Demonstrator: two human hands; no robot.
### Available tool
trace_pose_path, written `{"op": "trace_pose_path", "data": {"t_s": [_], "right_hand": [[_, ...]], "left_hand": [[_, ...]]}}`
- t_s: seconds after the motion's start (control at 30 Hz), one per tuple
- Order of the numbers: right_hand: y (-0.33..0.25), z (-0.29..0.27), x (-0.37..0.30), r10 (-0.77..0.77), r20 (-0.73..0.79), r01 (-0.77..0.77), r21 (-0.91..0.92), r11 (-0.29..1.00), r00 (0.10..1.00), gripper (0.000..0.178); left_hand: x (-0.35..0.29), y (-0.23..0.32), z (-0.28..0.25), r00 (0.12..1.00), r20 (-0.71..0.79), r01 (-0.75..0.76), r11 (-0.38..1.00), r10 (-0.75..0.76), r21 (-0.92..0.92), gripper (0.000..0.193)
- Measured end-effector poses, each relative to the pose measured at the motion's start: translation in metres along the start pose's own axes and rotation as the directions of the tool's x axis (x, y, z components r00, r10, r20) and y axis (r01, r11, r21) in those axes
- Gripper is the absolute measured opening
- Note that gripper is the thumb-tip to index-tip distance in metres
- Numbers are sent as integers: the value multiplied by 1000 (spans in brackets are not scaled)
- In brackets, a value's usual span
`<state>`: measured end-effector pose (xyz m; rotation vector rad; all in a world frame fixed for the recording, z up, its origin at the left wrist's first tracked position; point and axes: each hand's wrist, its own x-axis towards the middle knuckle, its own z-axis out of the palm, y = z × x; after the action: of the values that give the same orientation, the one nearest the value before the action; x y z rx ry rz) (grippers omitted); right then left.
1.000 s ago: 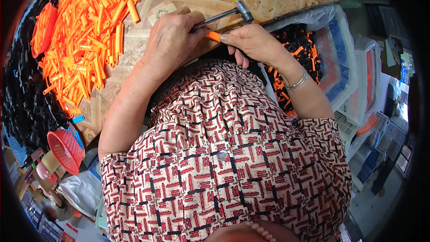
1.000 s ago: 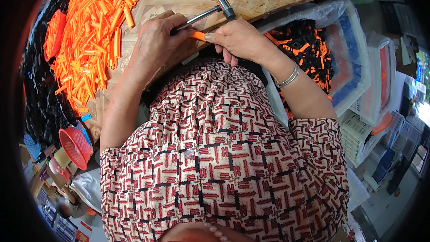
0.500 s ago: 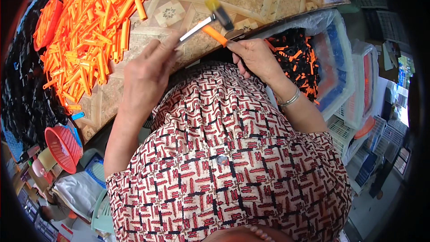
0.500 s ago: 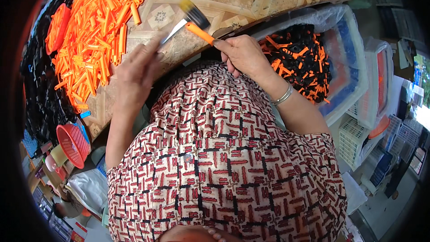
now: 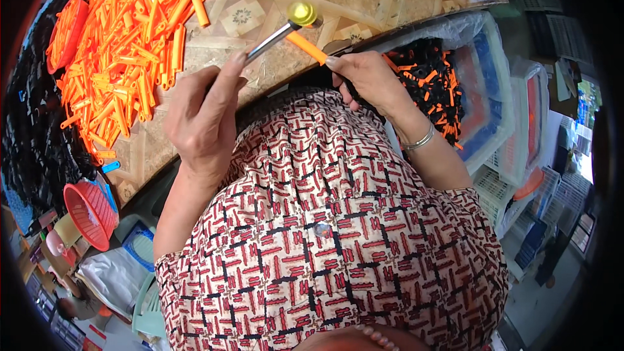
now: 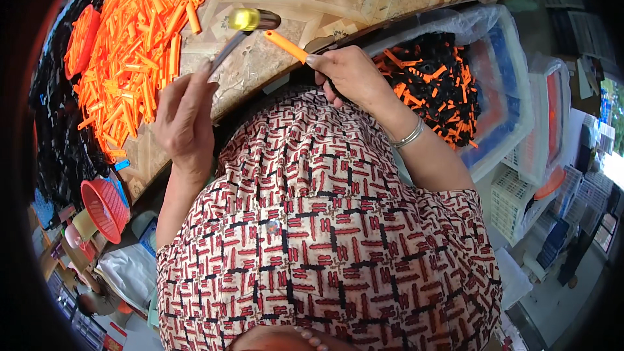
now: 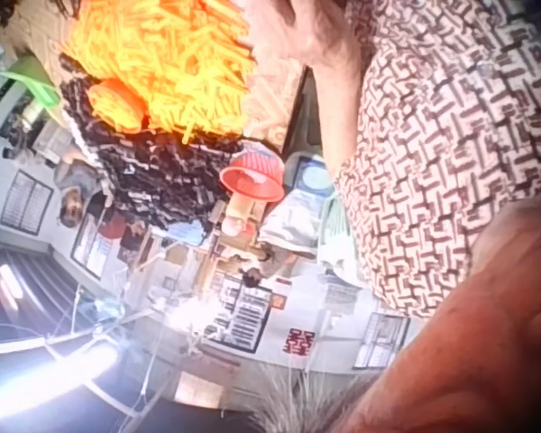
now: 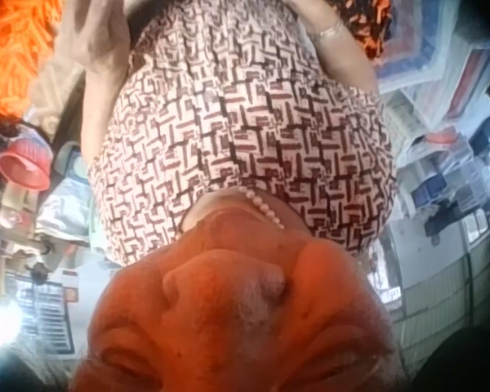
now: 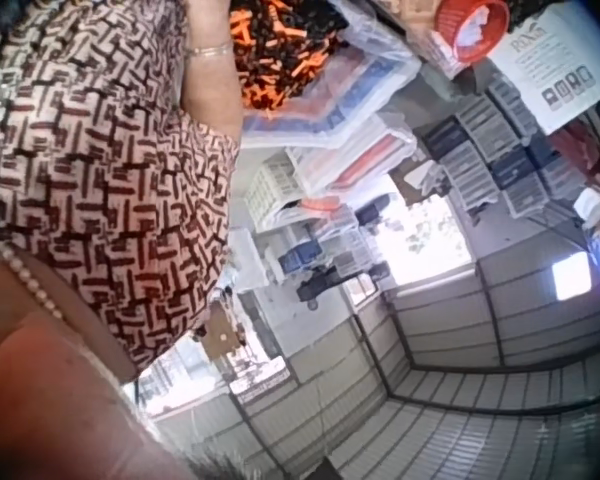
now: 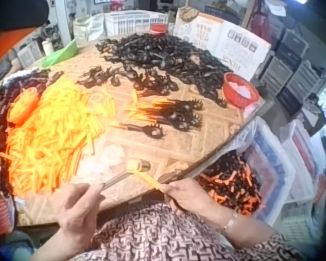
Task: The person assembles small orange and black plastic components on a wooden workbench. They pick up an orange handle and a black gear-like piece, align them, and use a hammer to tap the parts together. The person repeats this process for multiple units, placing the finished assemblies on the table.
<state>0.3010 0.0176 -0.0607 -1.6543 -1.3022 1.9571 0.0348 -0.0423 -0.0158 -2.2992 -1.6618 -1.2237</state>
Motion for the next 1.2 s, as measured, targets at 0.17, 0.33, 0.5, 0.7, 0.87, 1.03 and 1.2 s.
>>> {"op": "trace_pose_path", "data": {"t_s": [0.17, 0.33, 0.5, 0.7, 0.87, 1.03, 1.2], "right_hand": [[-6, 3, -3, 18, -15, -18, -4, 1000, 1000, 46], [-6, -4, -8, 13, 23, -14, 38, 999, 1000, 43], [17, -114, -41, -93, -61, 79, -202, 976, 994, 35], [-53, -118, -32, -769, -210, 144, -920, 365, 604, 27], [-108, -31, 57, -937, 255, 286, -940, -183, 239, 18], [-104, -12, 79, -910, 265, 212, -956, -204, 320, 19], [-88, -2, 37, -892, 211, 325, -943, -77, 399, 17]], "left_hand": [[-14, -1, 2, 961, 273, -55, 995, 31, 80, 48], [-4, 7, -5, 914, 380, 141, 990, -141, 29, 35], [4, -18, -35, 798, 254, 602, 722, -546, -342, 34], [6, -41, -34, 510, 360, 760, 213, -781, -615, 49], [22, -46, -27, 563, 312, 803, 417, -765, -425, 32], [49, -64, -14, 752, 178, 654, 753, -635, -77, 20], [67, -70, 4, 791, 247, 453, 808, -559, 378, 32]]}}
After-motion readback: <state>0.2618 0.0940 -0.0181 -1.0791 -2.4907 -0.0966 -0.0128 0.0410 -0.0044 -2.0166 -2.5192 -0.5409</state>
